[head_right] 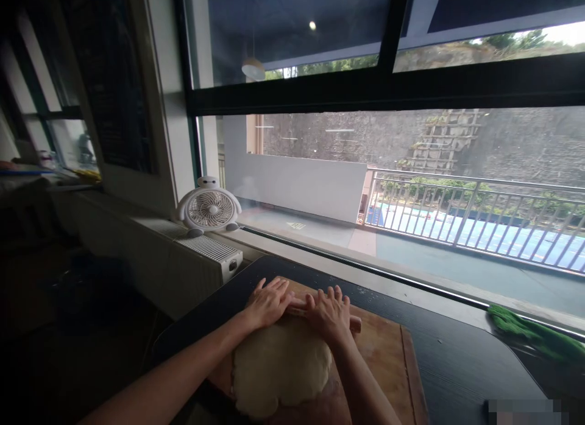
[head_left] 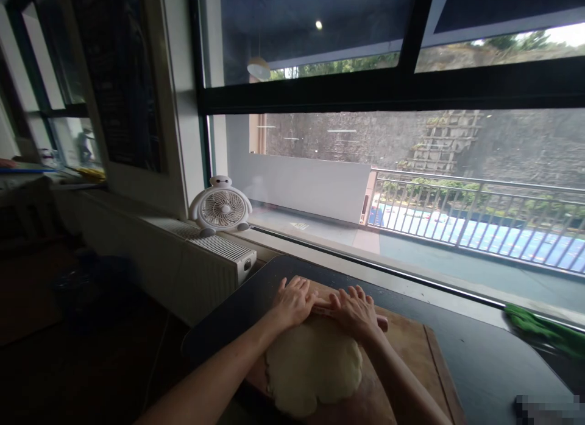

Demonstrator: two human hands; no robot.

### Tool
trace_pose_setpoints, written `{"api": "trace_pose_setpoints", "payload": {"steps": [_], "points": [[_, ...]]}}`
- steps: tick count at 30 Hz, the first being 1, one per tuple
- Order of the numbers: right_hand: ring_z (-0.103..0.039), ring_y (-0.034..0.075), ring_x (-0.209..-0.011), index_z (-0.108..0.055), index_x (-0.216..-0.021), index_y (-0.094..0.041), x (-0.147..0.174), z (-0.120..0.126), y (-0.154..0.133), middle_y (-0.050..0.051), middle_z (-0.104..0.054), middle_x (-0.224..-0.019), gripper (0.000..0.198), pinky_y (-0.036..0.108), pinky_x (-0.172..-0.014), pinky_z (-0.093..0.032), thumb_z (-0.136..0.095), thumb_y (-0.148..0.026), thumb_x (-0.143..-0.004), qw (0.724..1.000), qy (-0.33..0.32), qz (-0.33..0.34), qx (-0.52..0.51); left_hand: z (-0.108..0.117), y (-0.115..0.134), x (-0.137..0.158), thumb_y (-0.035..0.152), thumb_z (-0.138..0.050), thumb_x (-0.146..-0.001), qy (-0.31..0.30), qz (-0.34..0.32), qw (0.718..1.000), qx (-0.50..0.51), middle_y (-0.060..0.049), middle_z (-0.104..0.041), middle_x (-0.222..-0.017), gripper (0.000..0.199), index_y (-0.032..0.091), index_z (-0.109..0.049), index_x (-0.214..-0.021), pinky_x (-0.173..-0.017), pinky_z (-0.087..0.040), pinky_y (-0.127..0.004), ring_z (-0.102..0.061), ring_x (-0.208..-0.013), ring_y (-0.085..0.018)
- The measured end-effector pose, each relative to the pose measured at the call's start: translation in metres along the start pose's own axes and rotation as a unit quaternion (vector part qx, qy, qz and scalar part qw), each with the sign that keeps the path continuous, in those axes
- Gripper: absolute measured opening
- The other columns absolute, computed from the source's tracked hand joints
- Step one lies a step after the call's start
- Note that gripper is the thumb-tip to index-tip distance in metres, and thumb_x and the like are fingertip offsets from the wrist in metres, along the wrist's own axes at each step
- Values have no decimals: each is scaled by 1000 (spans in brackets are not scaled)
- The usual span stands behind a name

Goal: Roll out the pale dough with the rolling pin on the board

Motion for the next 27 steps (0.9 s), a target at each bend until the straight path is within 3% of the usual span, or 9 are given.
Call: {"api": "trace_pose_setpoints", "payload": {"steps": [5, 8, 13, 16, 20, 23, 27], "points": [[-16, 28, -131, -36, -132, -20, 56, 1, -13, 9, -35, -138, 63, 48, -102, -13, -13, -57, -87, 998, 51, 0, -21, 24, 8, 53, 42, -21, -92, 23, -41, 999, 10, -6, -47, -133, 49, 19, -48, -125, -105, -21, -43, -32, -127, -21], [-12, 27, -133, -31, -135, -19, 66, 2, -17, 9, -33, -140, 64, 47, -104, -7, -14, -57, -86, 998, 66, 13, -7, 23, 9, 61, 43, -17, -92, 19, -43, 999, 9, -6, -43, -136, 52, 19, -45, -128, -106, -18, -41, -29, -129, -19], [-12, 30, -132, -36, -131, -22, 23, 3, -9, 11, -29, -141, 62, 52, -99, -14, -9, -56, -87, 999, -1, -36, -9, 1, 3, 16, 52, -18, -88, 16, 40, 999, -11, -10, -27, -144, 65, 11, -32, -137, -108, -11, -42, -16, -134, -23], [-14, 29, -131, -40, -128, -26, -16, 1, -1, 10, -33, -138, 57, 54, -96, -17, -8, -52, -88, 999, -29, -38, 4, -14, -4, -28, 55, -13, -87, -16, 78, 997, -7, -11, -28, -143, 70, 10, -32, -137, -108, -8, -44, -16, -134, -23], [-27, 30, -125, -43, -123, -32, -54, -5, 10, 9, -42, -131, 48, 53, -90, -26, -15, -48, -89, 998, -53, -25, 9, -28, -16, -73, 61, -9, -84, -66, 106, 992, 13, -12, -25, -144, 77, 9, -30, -137, -106, -10, -48, -16, -134, -25], [-33, 29, -122, -44, -123, -31, -61, -7, 13, 10, -43, -129, 47, 52, -88, -29, -16, -48, -89, 998, -58, -18, 12, -32, -19, -82, 61, -9, -84, -72, 104, 992, 18, -12, -24, -144, 77, 10, -30, -137, -105, -10, -50, -16, -134, -26], [-28, 28, -125, -44, -123, -31, -41, -3, 5, 9, -41, -132, 49, 50, -92, -25, -14, -50, -89, 998, -56, -7, 16, -27, -12, -57, 55, -15, -87, -52, 66, 996, 9, -13, -35, -139, 67, 13, -38, -133, -104, -13, -50, -25, -131, -26]]}}
Point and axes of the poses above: each hand's wrist, its own x-axis away from the middle knuckle, its own z-axis out of the back of the hand, y = z × x, the point moved 5 cm from there along -x, towards the middle knuckle
